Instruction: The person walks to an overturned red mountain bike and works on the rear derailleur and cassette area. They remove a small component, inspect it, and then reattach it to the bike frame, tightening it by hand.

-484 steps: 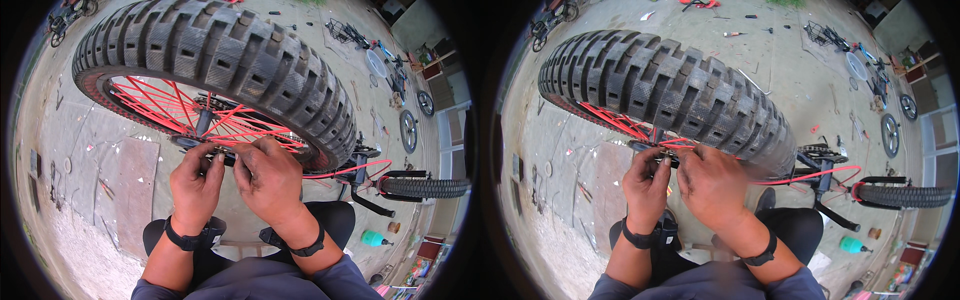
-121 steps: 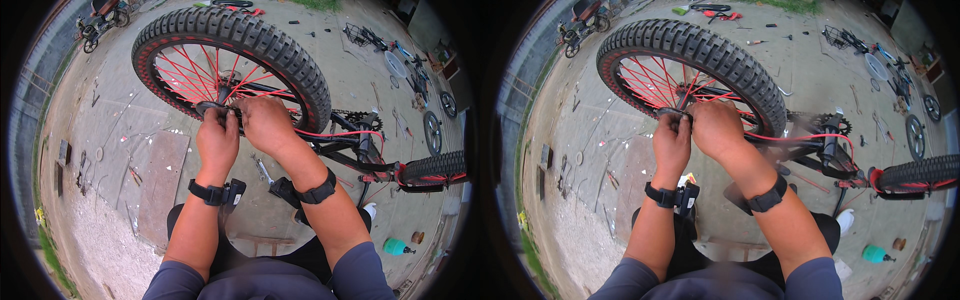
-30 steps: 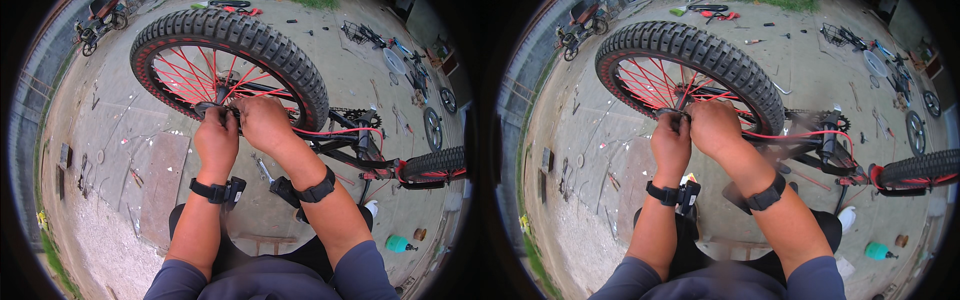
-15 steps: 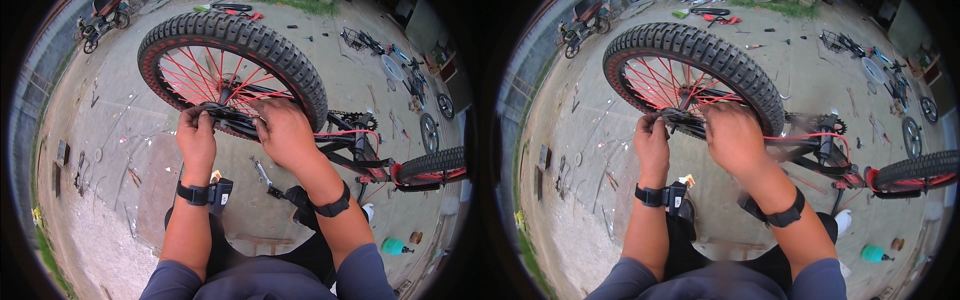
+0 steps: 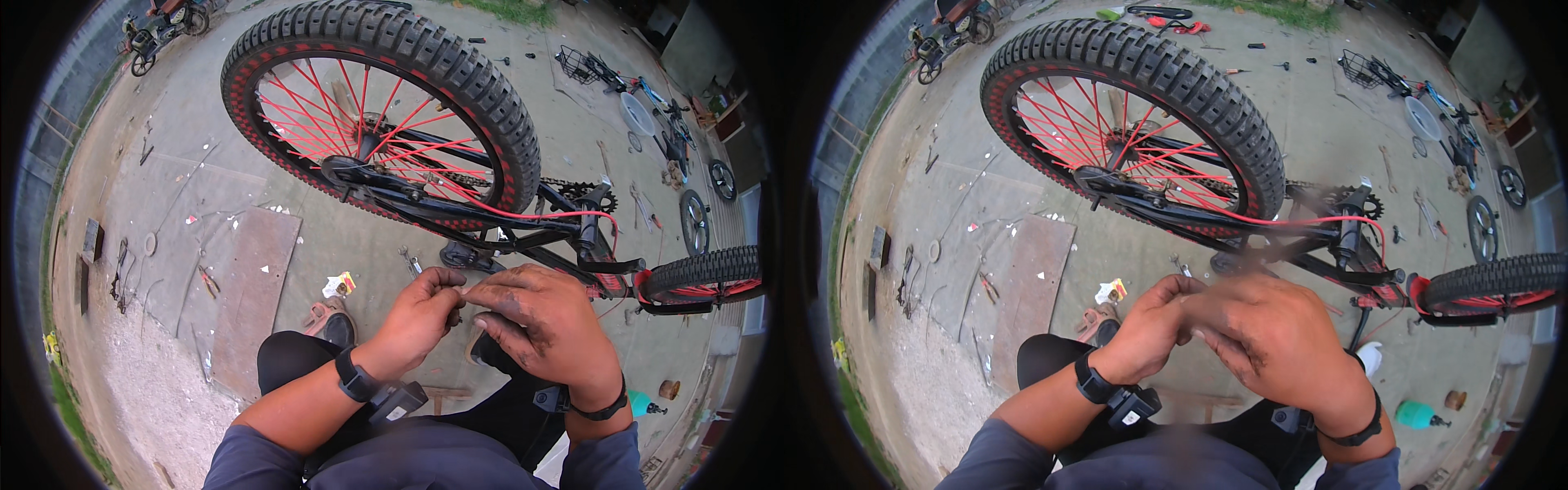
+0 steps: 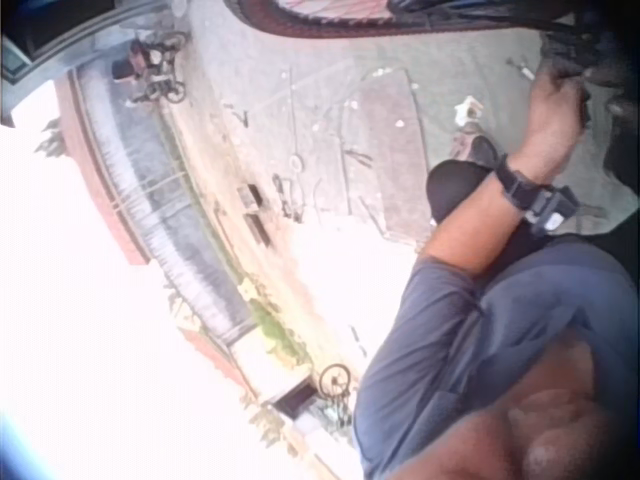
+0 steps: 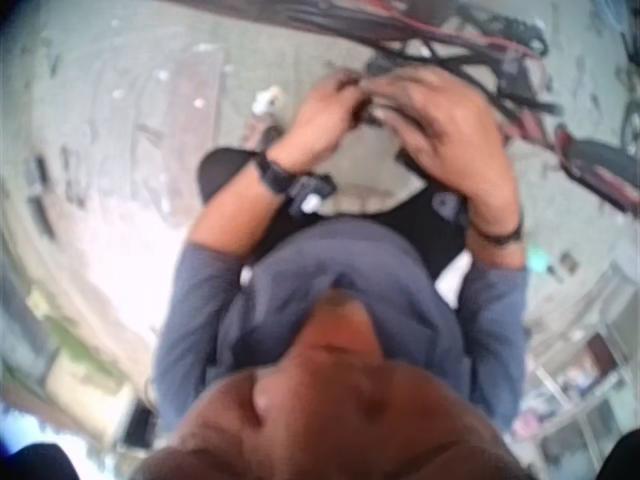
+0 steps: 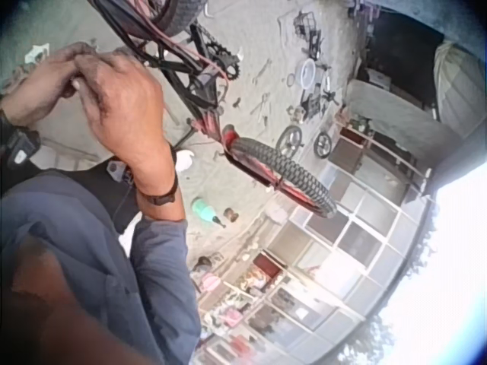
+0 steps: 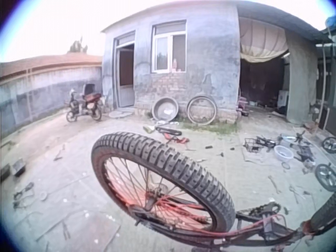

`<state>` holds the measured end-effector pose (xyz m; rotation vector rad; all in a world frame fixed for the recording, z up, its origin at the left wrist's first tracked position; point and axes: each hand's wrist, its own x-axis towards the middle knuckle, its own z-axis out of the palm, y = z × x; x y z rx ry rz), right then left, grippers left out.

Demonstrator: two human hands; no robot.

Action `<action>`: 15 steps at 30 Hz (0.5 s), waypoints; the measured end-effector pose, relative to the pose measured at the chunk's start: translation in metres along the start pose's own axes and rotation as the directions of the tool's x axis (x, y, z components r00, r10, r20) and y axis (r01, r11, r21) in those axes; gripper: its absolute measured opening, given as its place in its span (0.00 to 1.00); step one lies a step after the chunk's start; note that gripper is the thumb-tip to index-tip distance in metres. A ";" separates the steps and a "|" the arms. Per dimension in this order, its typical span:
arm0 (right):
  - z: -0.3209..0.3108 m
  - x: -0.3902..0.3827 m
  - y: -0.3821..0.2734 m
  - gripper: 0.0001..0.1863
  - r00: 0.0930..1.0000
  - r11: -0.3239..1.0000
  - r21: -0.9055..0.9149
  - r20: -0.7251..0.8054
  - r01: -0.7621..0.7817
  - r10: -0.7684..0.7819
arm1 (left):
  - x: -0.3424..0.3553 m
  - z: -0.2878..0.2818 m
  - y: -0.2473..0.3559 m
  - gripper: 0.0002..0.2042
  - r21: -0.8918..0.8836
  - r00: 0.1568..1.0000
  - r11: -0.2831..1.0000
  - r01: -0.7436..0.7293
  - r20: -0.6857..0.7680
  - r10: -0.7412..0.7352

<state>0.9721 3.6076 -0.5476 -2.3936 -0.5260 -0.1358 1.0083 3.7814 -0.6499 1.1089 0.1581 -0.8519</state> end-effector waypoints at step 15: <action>0.089 -0.018 0.074 0.16 0.947 0.951 0.234 -0.201 -0.201 0.250 | 0.014 -0.017 0.001 0.15 -0.057 0.997 0.996 -0.072 -0.032 0.071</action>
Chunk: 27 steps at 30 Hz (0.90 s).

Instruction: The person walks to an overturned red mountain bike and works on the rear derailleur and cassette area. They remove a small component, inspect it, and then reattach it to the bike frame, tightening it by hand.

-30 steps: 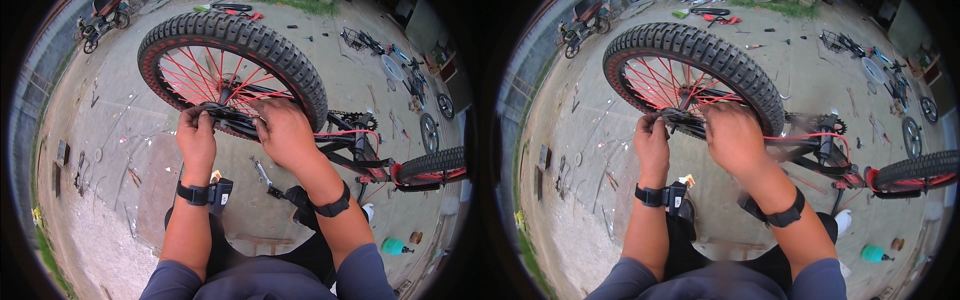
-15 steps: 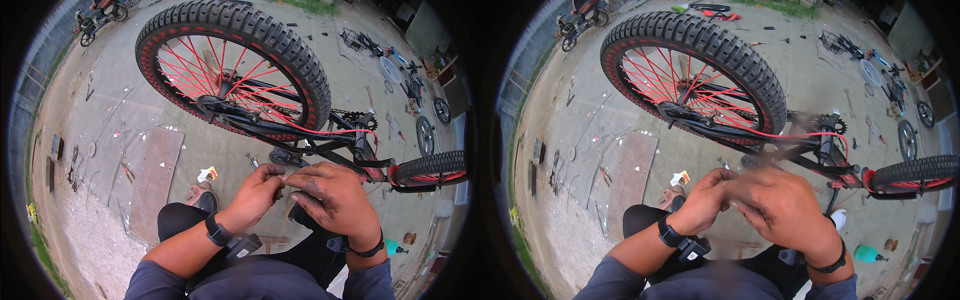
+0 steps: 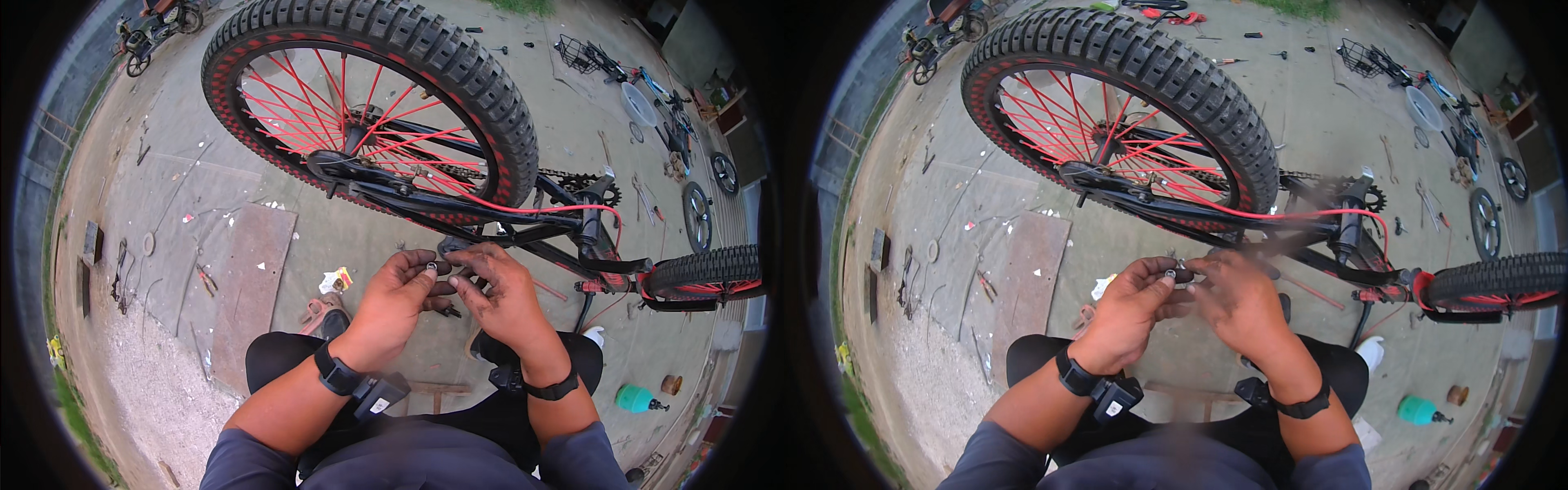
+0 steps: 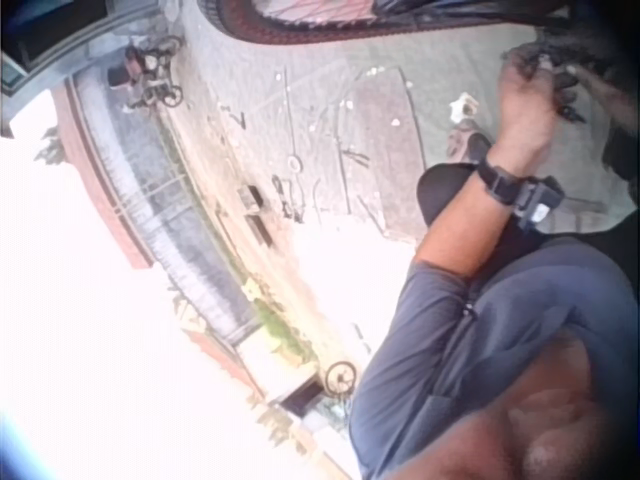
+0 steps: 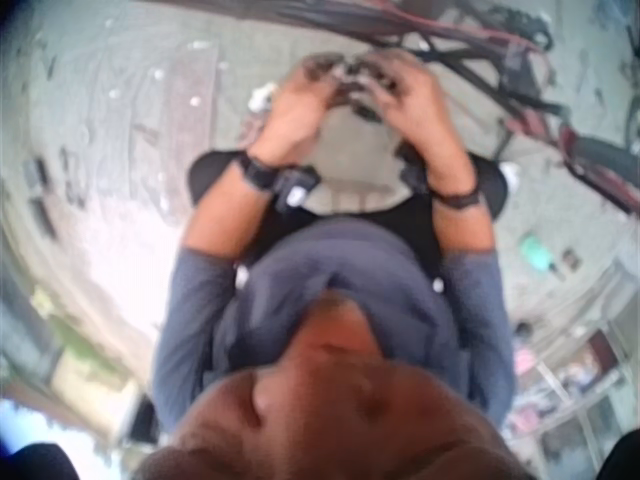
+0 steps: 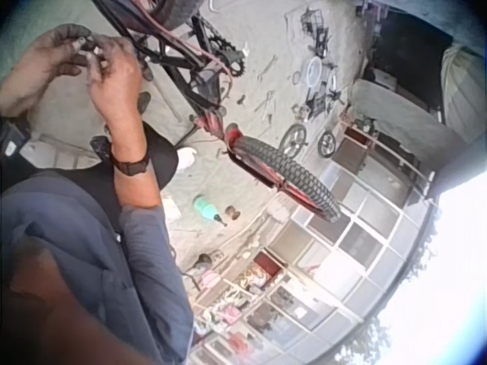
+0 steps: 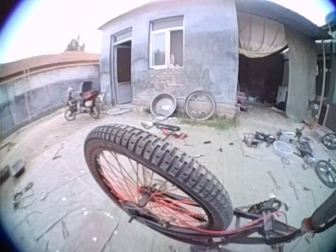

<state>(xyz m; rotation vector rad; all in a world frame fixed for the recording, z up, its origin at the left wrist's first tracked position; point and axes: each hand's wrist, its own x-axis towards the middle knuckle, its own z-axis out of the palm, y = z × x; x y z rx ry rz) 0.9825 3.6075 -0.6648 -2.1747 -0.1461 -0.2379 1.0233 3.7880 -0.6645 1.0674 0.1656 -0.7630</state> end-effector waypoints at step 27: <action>0.002 -0.006 0.017 0.12 0.999 0.975 0.222 -0.023 -0.027 0.032 | 0.000 0.000 -0.005 0.14 0.107 0.991 0.994 0.035 0.121 -0.048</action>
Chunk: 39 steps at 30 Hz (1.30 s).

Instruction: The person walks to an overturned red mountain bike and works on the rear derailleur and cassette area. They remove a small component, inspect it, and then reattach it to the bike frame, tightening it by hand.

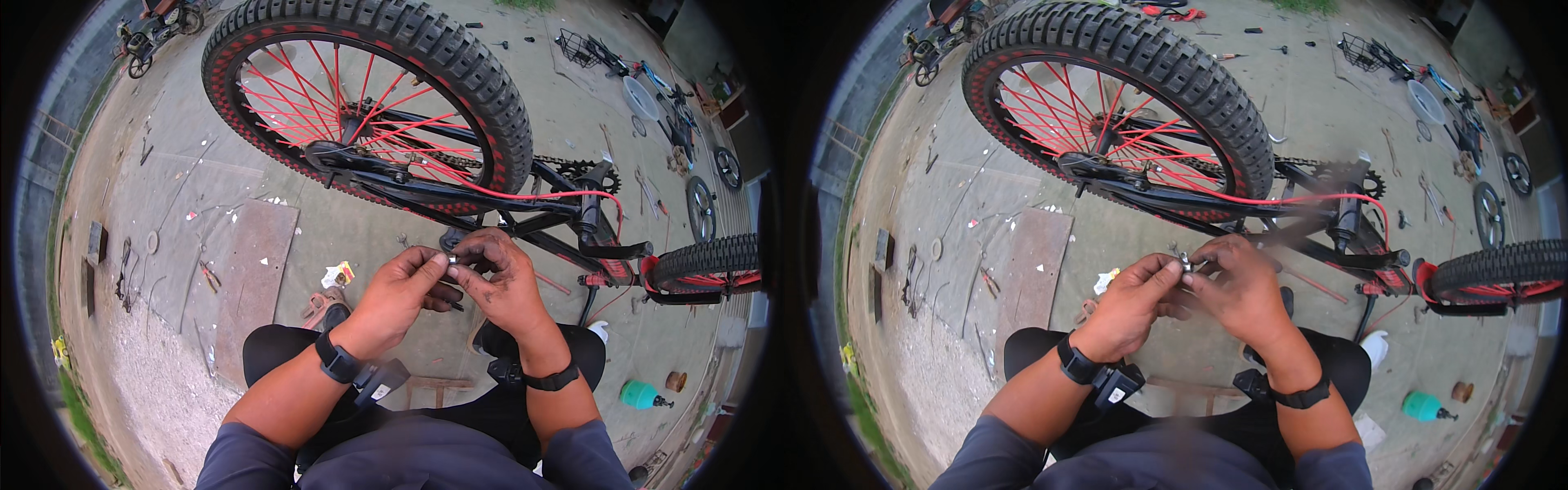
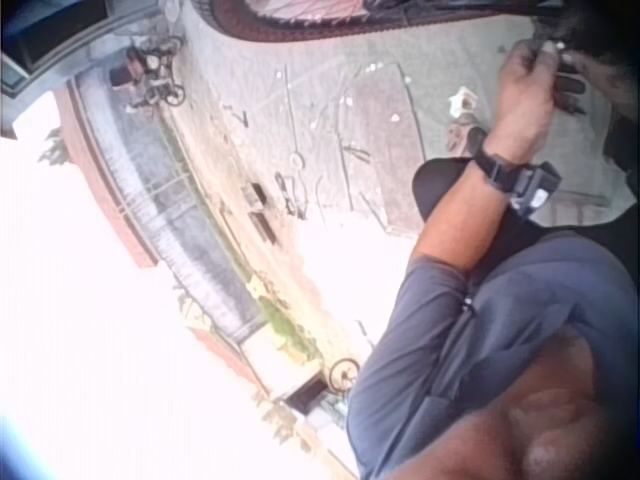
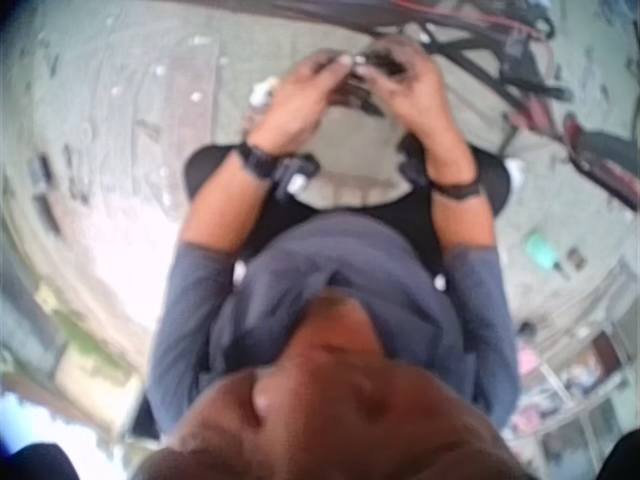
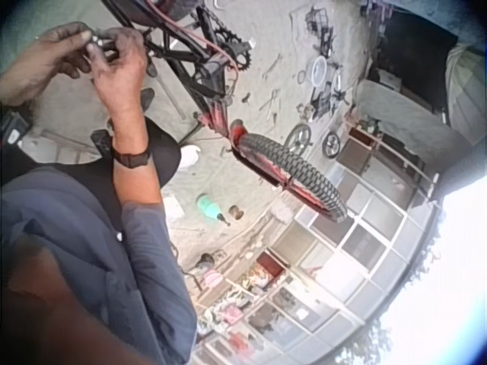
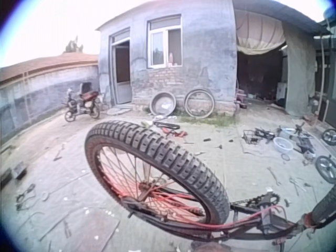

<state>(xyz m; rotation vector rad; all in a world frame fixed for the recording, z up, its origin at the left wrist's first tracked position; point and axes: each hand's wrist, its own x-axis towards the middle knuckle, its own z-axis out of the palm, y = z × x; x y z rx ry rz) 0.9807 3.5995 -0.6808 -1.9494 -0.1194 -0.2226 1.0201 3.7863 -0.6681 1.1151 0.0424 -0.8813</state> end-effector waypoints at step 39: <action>0.033 0.061 -0.015 0.37 0.882 0.486 0.744 0.312 -0.459 0.354 | 0.023 -0.017 0.031 0.09 -0.183 0.891 0.924 -0.337 -0.378 0.250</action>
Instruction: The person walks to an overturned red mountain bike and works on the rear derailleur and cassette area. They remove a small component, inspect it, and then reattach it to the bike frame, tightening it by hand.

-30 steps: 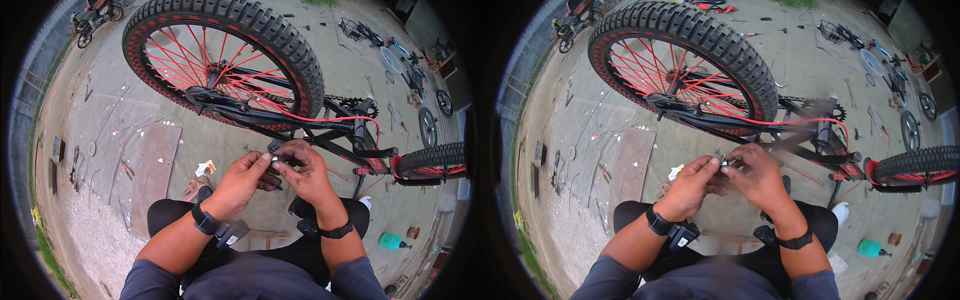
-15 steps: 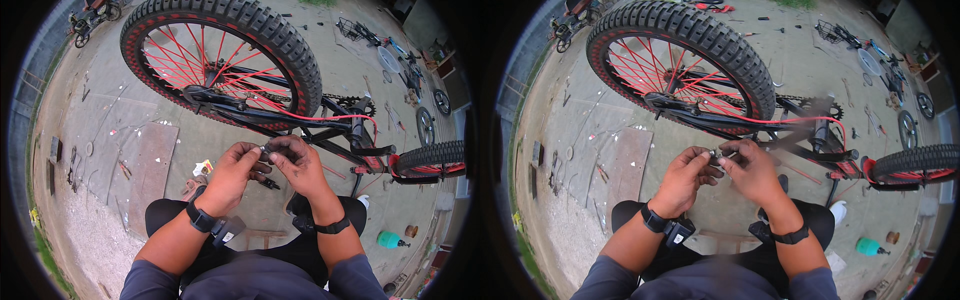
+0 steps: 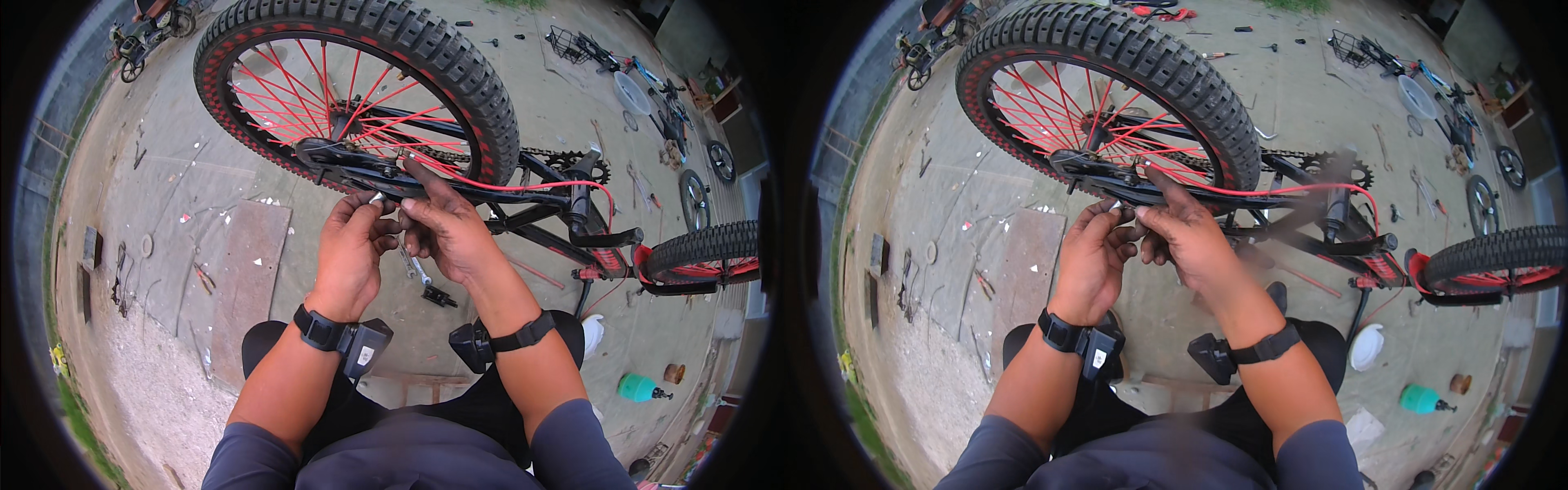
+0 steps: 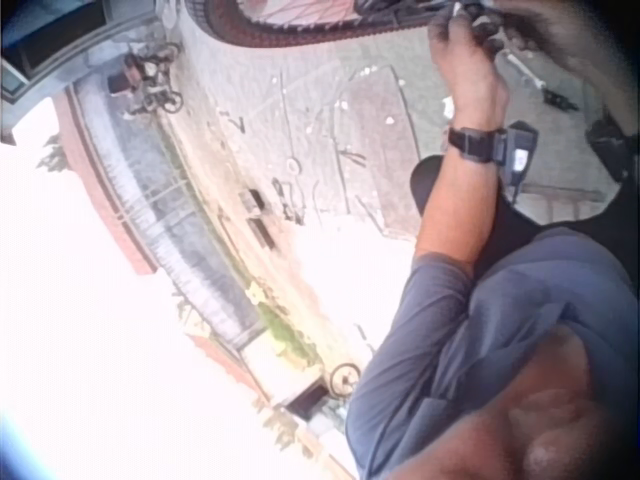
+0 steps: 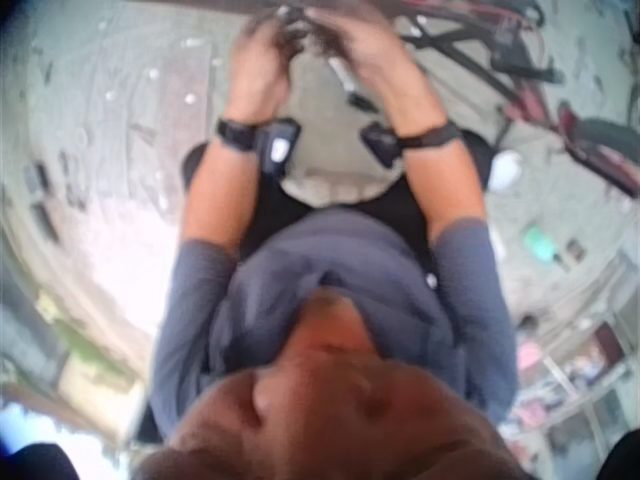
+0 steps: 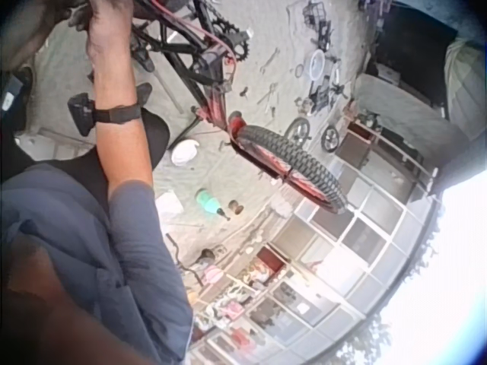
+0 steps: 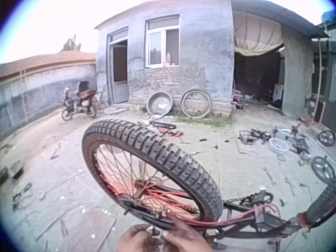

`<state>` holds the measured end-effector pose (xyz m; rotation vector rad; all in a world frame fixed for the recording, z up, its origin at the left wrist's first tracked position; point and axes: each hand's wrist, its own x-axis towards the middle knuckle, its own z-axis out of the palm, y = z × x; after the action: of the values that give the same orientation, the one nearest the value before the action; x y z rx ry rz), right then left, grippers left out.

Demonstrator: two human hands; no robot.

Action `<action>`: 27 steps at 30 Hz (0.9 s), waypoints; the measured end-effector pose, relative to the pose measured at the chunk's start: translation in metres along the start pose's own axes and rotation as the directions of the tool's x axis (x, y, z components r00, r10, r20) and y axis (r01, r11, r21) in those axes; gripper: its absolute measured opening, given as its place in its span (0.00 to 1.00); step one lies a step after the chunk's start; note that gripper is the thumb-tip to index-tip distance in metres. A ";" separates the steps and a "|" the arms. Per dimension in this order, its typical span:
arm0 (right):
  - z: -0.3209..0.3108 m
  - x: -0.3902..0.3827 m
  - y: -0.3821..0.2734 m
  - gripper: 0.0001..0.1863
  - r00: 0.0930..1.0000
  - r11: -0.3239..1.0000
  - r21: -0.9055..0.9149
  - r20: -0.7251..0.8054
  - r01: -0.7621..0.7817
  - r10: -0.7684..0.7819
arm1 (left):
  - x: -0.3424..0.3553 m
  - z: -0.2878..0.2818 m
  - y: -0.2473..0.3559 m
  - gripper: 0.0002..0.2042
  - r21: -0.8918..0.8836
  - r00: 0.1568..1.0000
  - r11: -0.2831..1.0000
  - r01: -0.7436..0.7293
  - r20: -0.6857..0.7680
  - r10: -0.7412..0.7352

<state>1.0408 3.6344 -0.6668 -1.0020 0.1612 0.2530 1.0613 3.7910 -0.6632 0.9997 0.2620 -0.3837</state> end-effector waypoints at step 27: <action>-0.001 0.022 0.003 0.38 1.000 0.986 -0.168 0.022 0.016 -0.012 | 0.013 -0.002 0.002 0.12 0.009 0.999 0.999 0.038 0.007 -0.038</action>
<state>1.0607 3.6382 -0.6755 -1.1675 0.1153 0.2673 1.0739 3.7915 -0.6680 1.0033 0.2731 -0.4236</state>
